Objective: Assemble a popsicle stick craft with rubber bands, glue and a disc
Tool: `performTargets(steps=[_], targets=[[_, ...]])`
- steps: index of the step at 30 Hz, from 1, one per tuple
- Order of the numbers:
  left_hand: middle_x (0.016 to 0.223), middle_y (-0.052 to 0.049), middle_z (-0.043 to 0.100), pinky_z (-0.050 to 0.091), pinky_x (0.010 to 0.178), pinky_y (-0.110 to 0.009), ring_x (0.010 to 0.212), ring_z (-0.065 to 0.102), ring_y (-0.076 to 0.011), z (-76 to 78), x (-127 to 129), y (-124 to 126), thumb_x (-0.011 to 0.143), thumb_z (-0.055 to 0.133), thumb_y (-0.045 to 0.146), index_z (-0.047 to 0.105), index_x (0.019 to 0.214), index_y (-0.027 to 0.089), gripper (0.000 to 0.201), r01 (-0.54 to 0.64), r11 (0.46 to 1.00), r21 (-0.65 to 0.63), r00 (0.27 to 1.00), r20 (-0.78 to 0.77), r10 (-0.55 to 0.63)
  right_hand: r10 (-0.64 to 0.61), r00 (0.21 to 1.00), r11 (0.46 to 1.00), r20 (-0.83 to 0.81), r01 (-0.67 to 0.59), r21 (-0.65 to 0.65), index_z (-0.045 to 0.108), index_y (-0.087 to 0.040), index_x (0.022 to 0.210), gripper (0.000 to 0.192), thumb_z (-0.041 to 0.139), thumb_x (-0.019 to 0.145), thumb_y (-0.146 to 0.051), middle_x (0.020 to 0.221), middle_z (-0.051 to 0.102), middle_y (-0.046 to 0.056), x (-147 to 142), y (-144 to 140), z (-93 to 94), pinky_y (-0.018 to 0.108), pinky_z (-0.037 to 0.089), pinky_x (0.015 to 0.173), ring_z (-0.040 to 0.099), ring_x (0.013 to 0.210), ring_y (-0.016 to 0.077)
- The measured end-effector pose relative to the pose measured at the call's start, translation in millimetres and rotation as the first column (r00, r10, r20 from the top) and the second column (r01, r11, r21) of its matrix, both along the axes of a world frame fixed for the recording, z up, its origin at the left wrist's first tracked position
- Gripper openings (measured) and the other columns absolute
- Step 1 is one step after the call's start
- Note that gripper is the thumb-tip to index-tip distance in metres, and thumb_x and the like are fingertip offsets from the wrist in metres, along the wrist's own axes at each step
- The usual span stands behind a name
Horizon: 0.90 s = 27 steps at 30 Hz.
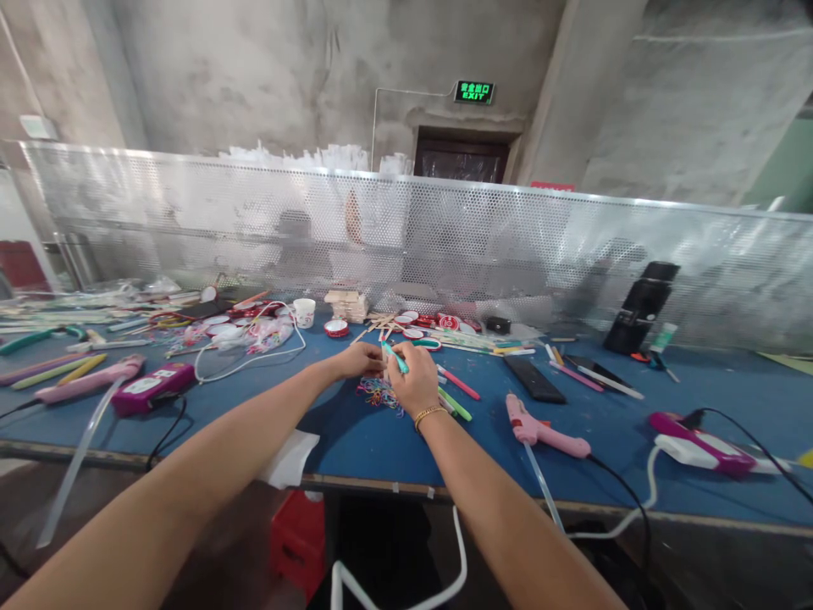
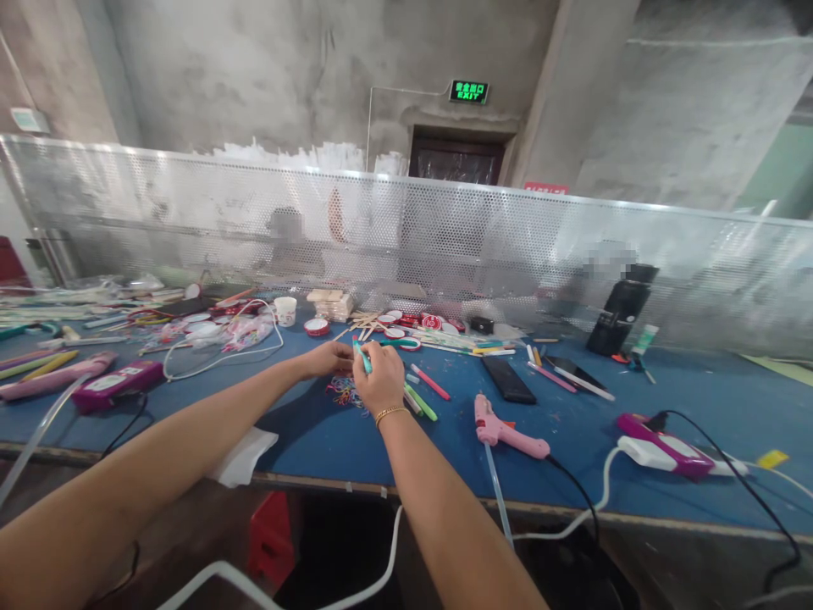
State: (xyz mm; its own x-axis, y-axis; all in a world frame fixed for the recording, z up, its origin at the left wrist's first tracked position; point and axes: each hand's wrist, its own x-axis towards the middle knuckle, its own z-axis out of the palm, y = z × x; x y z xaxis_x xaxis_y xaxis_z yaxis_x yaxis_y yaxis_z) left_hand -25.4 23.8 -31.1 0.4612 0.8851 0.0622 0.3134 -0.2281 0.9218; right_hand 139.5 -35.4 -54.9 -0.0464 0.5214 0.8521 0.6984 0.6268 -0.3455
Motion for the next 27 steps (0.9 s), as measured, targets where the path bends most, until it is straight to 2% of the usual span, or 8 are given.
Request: performTargets(steps=[3, 8, 13, 20, 27], targets=[[0.053, 0.001, 0.059, 0.041, 0.051, -0.021, 0.051, 0.055, -0.01, 0.6, 0.1, -1.2, 0.056, 0.081, 0.034, 0.061, 0.062, 0.012, 0.03, 0.016, 1.0, -0.004, 1.0, -0.001, -0.016, -0.017, 1.0, 1.0, -0.013, 0.017, 0.0, 0.06, -0.019, 0.092, 0.012, 0.051, 0.09, -0.027, 0.084, 0.064, 0.005, 0.0, -0.5, 0.2, 0.031, 0.04, 0.079, 0.054, 0.085, 0.0204], [0.053, 0.001, 0.06, 0.041, 0.051, -0.021, 0.051, 0.054, -0.0097, 1.6, 0.3, -2.4, 0.057, 0.08, 0.034, 0.062, 0.062, 0.012, 0.029, 0.0, 1.0, 0.013, 1.0, -0.007, 0.0, 0.033, 0.999, 0.999, 0.013, -0.034, 0.011, 0.06, -0.02, 0.093, 0.012, 0.05, 0.091, -0.026, 0.086, 0.065, 0.004, -0.3, -1.4, 0.1, 0.03, 0.04, 0.081, 0.054, 0.087, 0.0193], [0.054, 0.0, 0.061, 0.041, 0.052, -0.021, 0.052, 0.055, -0.0104, 0.9, 0.1, -0.7, 0.057, 0.081, 0.033, 0.062, 0.062, 0.012, 0.028, 0.011, 1.0, -0.001, 1.0, -0.009, -0.011, -0.024, 1.0, 1.0, 0.0, 0.024, 0.009, 0.06, -0.02, 0.093, 0.012, 0.05, 0.091, -0.027, 0.087, 0.065, 0.005, 0.4, 0.1, -0.5, 0.031, 0.04, 0.079, 0.054, 0.086, 0.0205], [0.056, -0.001, 0.061, 0.04, 0.052, -0.021, 0.053, 0.055, -0.0105, 0.0, -0.1, -0.3, 0.057, 0.081, 0.034, 0.064, 0.065, 0.011, 0.03, 0.013, 1.0, 0.004, 1.0, 0.005, -0.013, 0.026, 1.0, 1.0, 0.013, -0.026, 0.012, 0.06, -0.02, 0.093, 0.012, 0.05, 0.092, -0.027, 0.084, 0.064, 0.004, 0.1, -2.0, 0.3, 0.031, 0.04, 0.08, 0.054, 0.086, 0.02], [0.054, 0.0, 0.062, 0.04, 0.052, -0.021, 0.051, 0.054, -0.0096, -0.4, -0.6, 0.8, 0.055, 0.082, 0.035, 0.063, 0.064, 0.012, 0.031, 0.037, 0.999, 0.003, 0.999, 0.0, -0.037, -0.021, 1.0, 1.0, -0.01, 0.021, 0.019, 0.06, -0.02, 0.093, 0.012, 0.05, 0.092, -0.028, 0.087, 0.065, 0.006, 0.2, 0.0, -0.7, 0.031, 0.04, 0.08, 0.054, 0.086, 0.0208]])
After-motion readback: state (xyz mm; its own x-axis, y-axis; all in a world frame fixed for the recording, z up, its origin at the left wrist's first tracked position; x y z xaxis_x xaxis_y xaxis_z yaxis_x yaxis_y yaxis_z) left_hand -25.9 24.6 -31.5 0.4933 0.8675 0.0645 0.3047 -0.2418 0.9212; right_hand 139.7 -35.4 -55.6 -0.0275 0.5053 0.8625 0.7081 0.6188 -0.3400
